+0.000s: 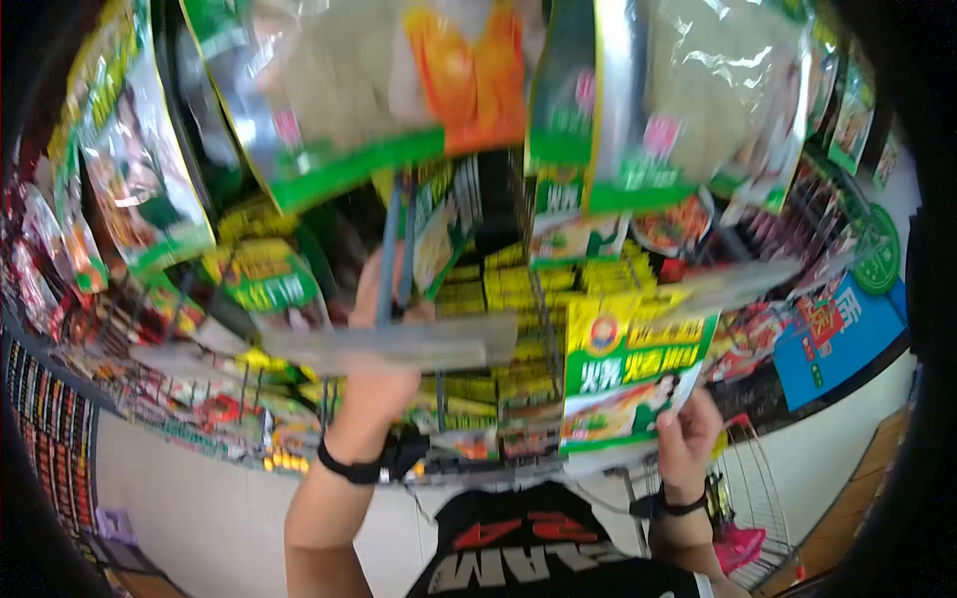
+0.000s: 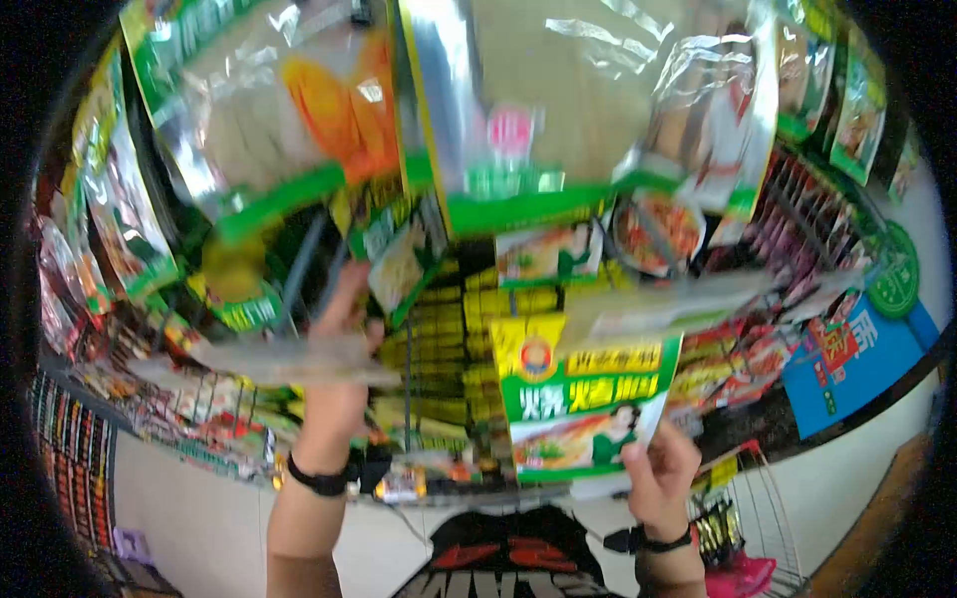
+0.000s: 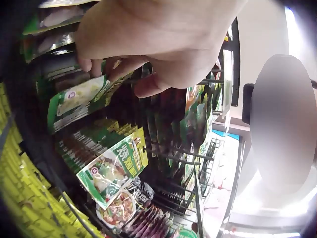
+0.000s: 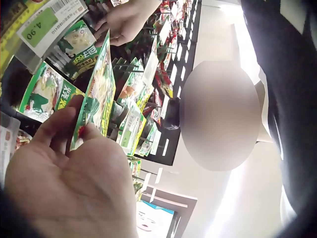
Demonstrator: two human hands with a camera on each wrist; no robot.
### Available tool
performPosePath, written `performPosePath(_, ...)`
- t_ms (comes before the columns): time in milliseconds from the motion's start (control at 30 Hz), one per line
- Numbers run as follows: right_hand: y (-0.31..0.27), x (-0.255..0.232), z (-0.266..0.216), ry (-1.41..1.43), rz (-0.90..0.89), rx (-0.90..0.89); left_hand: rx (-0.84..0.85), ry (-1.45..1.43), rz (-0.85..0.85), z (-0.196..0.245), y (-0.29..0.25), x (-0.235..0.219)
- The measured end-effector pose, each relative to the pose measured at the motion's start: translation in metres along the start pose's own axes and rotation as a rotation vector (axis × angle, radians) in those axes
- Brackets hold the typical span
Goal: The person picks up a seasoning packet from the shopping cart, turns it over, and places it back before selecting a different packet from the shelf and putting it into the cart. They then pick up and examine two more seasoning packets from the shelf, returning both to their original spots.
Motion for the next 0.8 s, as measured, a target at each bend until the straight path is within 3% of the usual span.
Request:
performPosePath(67,0.0,0.004,-0.007,0.064,-0.006,0.032,0.131,0.109,-0.007,0.016,-0.002,-0.011)
performPosePath(100,0.002,0.006,-0.013,0.063,-0.015,0.013,0.023,-0.18,0.026,0.022,-0.005,-0.008)
performPosePath(200,0.008,0.009,-0.013,0.07,0.009,-0.046,0.088,0.028,0.018,0.029,-0.006,-0.018)
performPosePath(333,0.023,0.009,-0.008,0.097,0.033,-0.053,0.075,-0.015,0.01,0.025,-0.002,-0.011)
performPosePath(400,0.029,0.008,-0.01,0.052,0.041,-0.057,-0.014,-0.18,-0.004,0.03,-0.002,-0.009)
performPosePath(500,0.023,0.008,-0.004,0.062,0.035,-0.049,0.046,-0.08,0.023,0.032,-0.009,-0.015)
performPosePath(633,0.022,0.009,-0.008,0.066,0.049,-0.031,-0.064,-0.141,0.028,0.05,-0.013,-0.018)
performPosePath(800,0.019,0.006,0.002,0.046,0.09,-0.031,-0.027,-0.044,0.04,0.044,-0.009,-0.016)
Point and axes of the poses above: each hand's wrist, its own y-axis towards the middle knuckle, its own x-axis out of the palm, z = x × y, the point moved 4 cm from there along y, towards the middle knuckle, and after that the axes turned 1 degree about -x, right-handed, at the moved point
